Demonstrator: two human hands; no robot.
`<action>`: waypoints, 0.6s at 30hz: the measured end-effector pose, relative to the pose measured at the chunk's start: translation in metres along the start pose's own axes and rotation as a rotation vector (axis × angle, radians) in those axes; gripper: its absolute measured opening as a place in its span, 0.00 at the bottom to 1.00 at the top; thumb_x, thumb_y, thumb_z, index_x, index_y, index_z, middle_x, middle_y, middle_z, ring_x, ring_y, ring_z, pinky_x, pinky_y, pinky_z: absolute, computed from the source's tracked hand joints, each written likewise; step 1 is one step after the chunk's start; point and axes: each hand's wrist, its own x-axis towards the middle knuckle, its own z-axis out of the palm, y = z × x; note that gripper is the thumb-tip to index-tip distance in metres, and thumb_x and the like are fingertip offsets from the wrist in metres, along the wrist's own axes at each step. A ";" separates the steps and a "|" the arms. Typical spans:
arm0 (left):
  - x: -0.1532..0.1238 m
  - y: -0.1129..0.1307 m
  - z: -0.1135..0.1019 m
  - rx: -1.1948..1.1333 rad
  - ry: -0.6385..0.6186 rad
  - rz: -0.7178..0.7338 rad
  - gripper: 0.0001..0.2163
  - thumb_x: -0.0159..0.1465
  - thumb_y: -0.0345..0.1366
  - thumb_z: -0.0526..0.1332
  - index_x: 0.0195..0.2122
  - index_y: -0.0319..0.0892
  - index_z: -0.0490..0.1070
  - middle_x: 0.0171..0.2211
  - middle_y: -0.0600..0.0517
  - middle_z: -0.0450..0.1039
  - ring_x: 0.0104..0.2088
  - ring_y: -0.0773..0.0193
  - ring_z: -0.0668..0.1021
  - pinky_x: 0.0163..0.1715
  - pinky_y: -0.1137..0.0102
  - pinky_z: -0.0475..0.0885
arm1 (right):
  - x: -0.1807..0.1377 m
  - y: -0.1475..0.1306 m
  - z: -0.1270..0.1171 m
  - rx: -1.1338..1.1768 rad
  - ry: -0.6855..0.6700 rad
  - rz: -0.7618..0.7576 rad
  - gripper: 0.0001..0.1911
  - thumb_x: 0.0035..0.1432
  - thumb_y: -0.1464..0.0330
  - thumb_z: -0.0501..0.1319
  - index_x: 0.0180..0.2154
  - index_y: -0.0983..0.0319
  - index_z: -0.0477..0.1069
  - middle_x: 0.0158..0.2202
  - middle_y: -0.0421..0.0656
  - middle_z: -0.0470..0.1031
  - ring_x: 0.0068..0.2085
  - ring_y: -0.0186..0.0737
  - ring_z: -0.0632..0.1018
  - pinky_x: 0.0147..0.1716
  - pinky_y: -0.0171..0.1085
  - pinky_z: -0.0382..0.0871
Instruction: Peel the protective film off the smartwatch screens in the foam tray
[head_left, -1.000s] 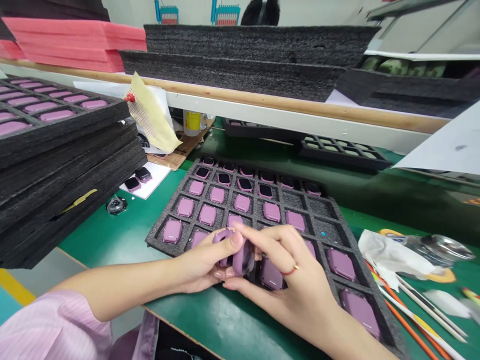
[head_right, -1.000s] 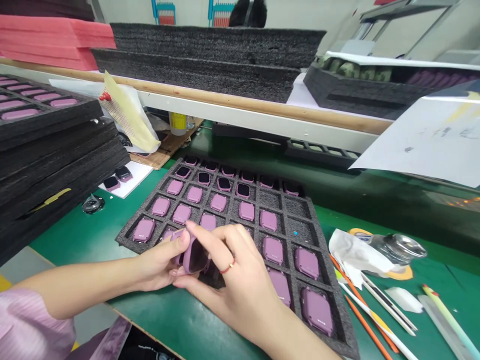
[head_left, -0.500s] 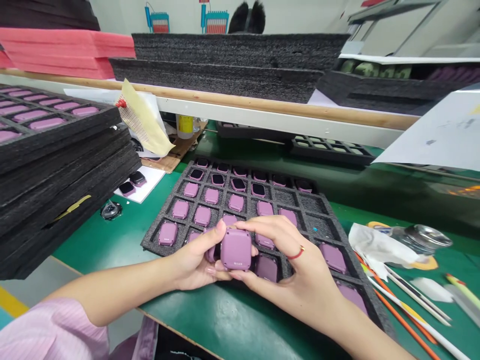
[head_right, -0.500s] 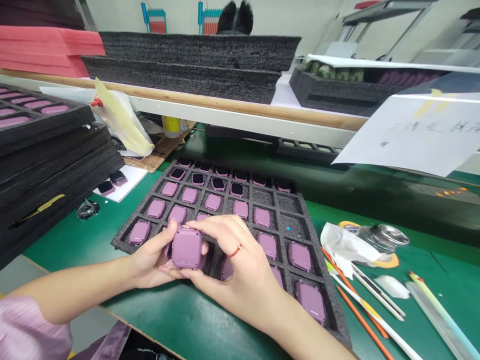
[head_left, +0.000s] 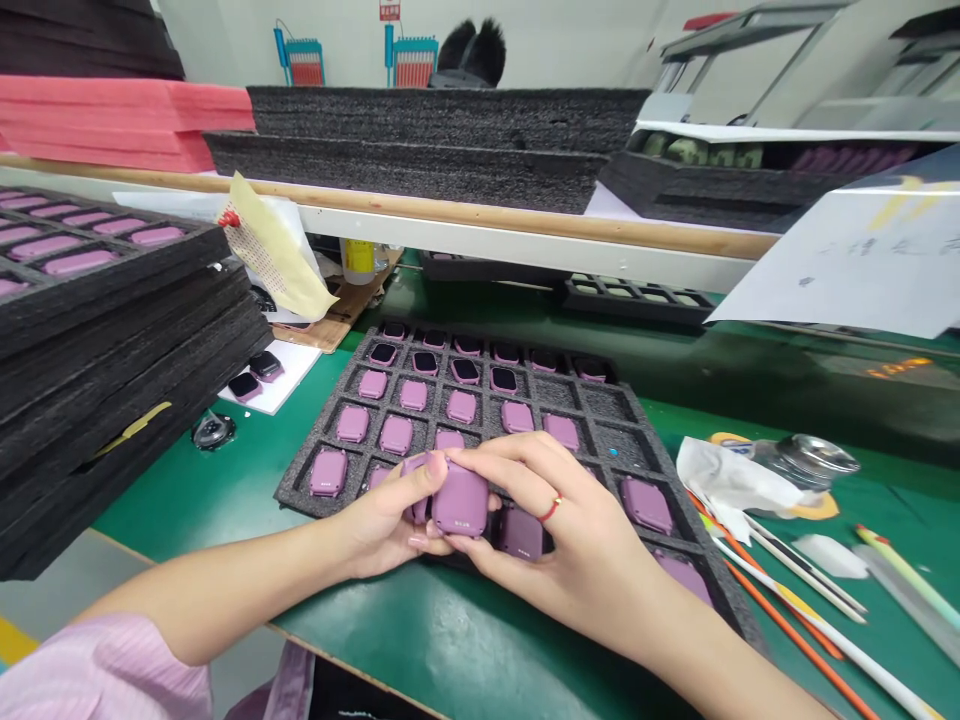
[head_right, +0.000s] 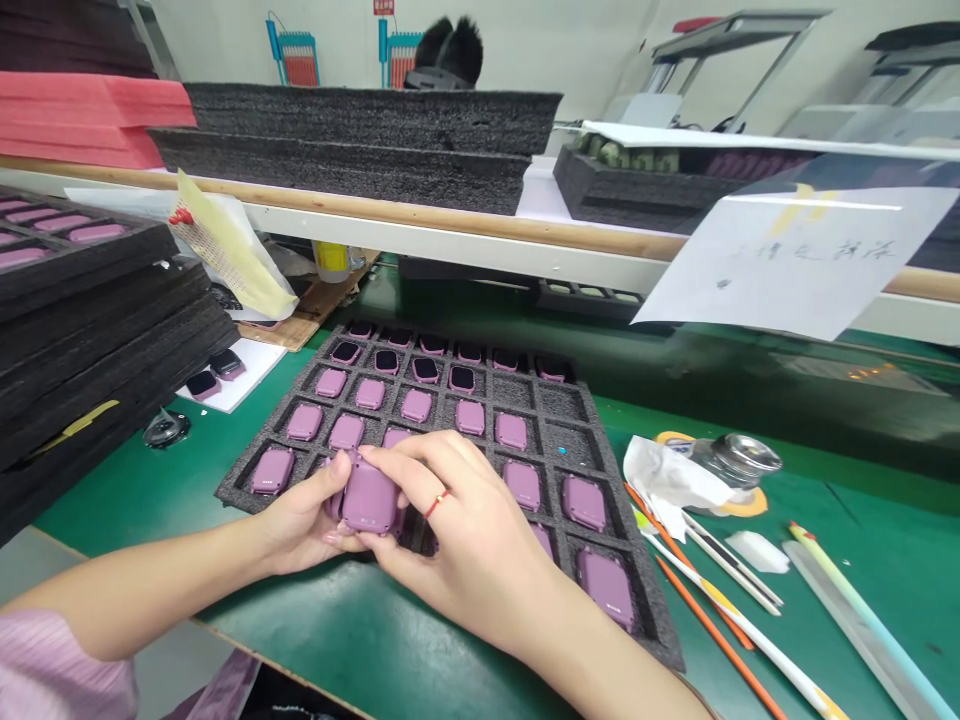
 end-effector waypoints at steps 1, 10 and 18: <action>0.000 0.001 0.001 0.020 0.009 0.011 0.23 0.50 0.49 0.77 0.33 0.35 0.74 0.27 0.50 0.72 0.18 0.78 0.63 0.14 0.81 0.49 | 0.000 -0.001 -0.001 -0.008 -0.005 0.000 0.25 0.58 0.72 0.66 0.57 0.60 0.68 0.46 0.48 0.76 0.46 0.44 0.77 0.45 0.46 0.77; -0.002 0.004 0.002 0.066 0.072 0.012 0.20 0.44 0.29 0.78 0.35 0.38 0.71 0.25 0.56 0.68 0.23 0.74 0.68 0.22 0.80 0.62 | 0.000 -0.002 -0.004 -0.044 -0.050 0.025 0.25 0.57 0.74 0.65 0.56 0.59 0.68 0.48 0.48 0.78 0.48 0.47 0.78 0.48 0.48 0.78; -0.002 0.006 0.007 0.023 0.295 -0.024 0.11 0.55 0.26 0.72 0.37 0.35 0.74 0.33 0.46 0.76 0.21 0.77 0.59 0.18 0.81 0.54 | 0.001 0.040 -0.034 -0.179 0.002 0.229 0.20 0.55 0.65 0.67 0.50 0.60 0.73 0.47 0.48 0.79 0.49 0.48 0.79 0.51 0.49 0.75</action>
